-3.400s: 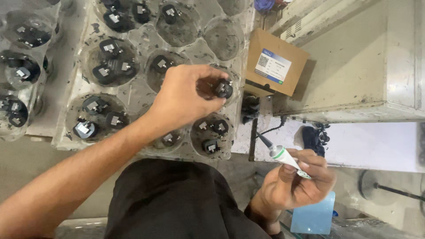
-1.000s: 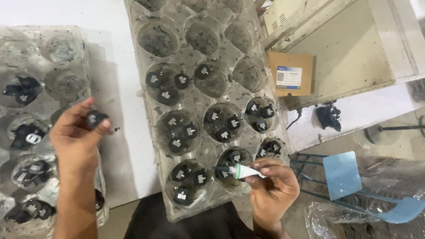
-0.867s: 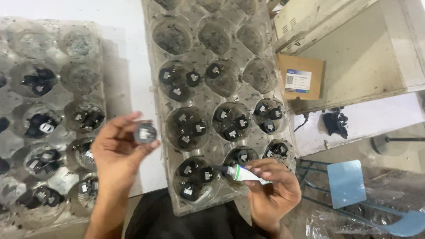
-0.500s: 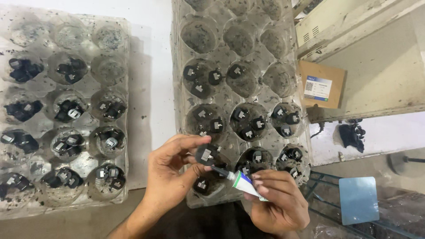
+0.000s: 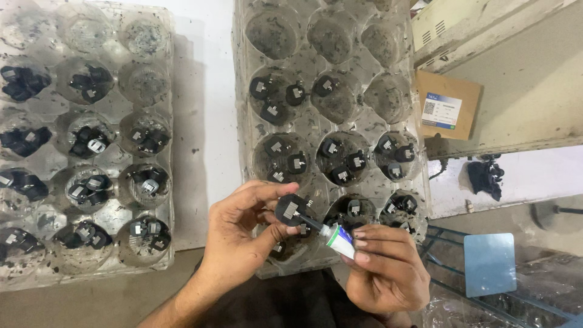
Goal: The person picks black plastic plug components one at a time from plastic trays and squeezes adhesive from a small tube onto each component, then places it back in the tray. They occasionally wipe the tube with a cloth and reach across trays to select the next part.
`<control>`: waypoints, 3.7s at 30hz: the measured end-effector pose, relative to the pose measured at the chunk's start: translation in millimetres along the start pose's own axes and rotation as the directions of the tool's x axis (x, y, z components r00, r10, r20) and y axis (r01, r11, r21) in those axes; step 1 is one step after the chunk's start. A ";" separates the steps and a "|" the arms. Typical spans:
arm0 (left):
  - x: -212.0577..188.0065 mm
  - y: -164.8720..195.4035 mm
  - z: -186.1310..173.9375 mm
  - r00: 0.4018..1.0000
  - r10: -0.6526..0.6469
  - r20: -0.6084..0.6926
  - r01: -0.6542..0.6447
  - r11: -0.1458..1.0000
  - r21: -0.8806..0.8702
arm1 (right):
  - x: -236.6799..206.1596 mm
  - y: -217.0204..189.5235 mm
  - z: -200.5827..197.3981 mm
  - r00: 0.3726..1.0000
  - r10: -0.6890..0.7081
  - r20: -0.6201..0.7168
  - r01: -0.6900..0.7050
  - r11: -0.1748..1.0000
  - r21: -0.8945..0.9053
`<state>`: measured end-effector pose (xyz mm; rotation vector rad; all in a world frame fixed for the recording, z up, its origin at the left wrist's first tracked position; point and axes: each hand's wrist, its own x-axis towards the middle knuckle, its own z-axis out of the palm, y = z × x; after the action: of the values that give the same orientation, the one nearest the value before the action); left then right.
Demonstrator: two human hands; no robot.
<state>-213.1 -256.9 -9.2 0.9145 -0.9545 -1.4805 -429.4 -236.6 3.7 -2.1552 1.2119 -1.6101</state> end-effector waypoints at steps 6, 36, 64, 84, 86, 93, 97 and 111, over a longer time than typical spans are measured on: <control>2.7 -5.0 1.6 1.000 -0.023 0.018 0.024 0.997 -0.080 | 6.3 7.2 1.1 0.998 -0.060 -0.001 0.060 0.997 0.044; -4.4 -41.0 10.1 0.985 -0.169 0.041 0.166 0.848 -0.504 | -4.8 7.4 5.3 0.999 0.033 0.004 -0.034 0.996 0.086; -19.0 -48.8 19.0 0.970 -0.172 0.172 0.238 0.823 -0.516 | -14.9 6.4 6.9 0.988 0.092 -0.126 -0.076 0.989 0.131; 118.9 -31.8 15.1 0.962 0.210 0.176 -0.267 0.861 0.432 | -37.6 27.3 -57.9 0.867 0.192 -0.460 -0.093 0.969 0.229; 147.1 -26.9 21.6 0.935 0.184 0.303 -0.344 0.672 0.656 | -43.0 27.3 -68.7 0.874 0.196 -0.444 -0.111 0.971 0.209; 223.3 -45.7 58.1 0.719 0.094 0.689 -0.692 0.008 0.721 | -52.1 32.9 -93.6 0.879 0.227 -0.418 -0.158 0.968 0.194; 241.1 -58.6 70.9 0.744 -0.082 0.663 -0.668 -0.046 0.743 | -49.2 41.8 -106.9 0.870 0.232 -0.435 -0.159 0.967 0.198; 206.7 5.5 -104.2 0.822 0.524 0.223 -0.239 -0.039 0.970 | -30.3 102.0 -102.9 0.895 0.245 -0.372 -0.200 0.967 0.155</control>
<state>-136.6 -471.2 -52.1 1.5199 -1.9303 0.0875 -571.1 -250.0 -37.0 -1.6027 1.3738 -2.0043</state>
